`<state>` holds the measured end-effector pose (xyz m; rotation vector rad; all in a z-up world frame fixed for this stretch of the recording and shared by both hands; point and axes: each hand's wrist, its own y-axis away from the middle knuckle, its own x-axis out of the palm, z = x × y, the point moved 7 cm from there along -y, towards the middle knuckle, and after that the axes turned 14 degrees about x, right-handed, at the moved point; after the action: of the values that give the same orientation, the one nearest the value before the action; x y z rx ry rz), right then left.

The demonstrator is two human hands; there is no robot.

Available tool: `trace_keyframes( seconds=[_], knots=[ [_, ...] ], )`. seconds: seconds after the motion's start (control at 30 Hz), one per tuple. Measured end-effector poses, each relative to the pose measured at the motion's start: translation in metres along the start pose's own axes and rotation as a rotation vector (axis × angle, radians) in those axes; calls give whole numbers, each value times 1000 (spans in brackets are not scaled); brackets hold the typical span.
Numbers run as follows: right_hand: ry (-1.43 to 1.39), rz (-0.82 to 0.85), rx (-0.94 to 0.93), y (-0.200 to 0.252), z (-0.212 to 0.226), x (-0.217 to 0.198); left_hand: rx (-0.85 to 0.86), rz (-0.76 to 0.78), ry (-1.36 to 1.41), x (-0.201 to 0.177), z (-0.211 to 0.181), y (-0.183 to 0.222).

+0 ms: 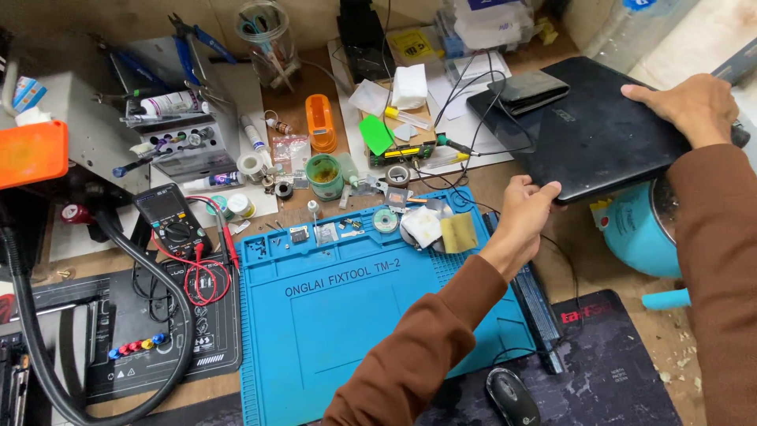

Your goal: Removing screws from the back panel of a laptop using a precision screwdriver

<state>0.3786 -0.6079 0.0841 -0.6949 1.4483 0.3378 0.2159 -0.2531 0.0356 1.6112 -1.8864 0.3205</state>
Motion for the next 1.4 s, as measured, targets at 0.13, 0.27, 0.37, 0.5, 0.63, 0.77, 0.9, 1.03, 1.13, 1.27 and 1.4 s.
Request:
trace_keyframes(
  seconds=[0.13,0.27,0.37,0.5,0.63,0.77,0.9,1.03,1.13,1.27,1.4],
  knots=[
    [-4,-21,-89,3,-14,-27,25,37,45,12,5,12],
    [113,-147,-71,-29,-28,-28,-32,84,22,25,0,21],
    [21,-85,-51,-33,-41,-38,-23,99,33,30,9,19],
    [-210,-102,-60,-38,-61,-56,103,145,130,37,45,-7],
    [-317,-140,-98,-73,-78,-49,-38,203,-12,48,-20,43],
    [-437,-29,-17,-72,-100,-65,40,251,13,58,-24,52],
    [-429,-25,12,-55,-118,-97,55,268,48,62,-44,76],
    [-623,42,-45,-71,-134,-69,11,250,182,53,-48,88],
    [-651,451,191,-20,-127,-75,60,359,322,51,-66,105],
    [-381,-16,-121,61,-92,-162,102,405,162,28,-107,146],
    [-152,-58,-278,149,-46,-207,188,245,144,-18,-135,153]
  ],
)
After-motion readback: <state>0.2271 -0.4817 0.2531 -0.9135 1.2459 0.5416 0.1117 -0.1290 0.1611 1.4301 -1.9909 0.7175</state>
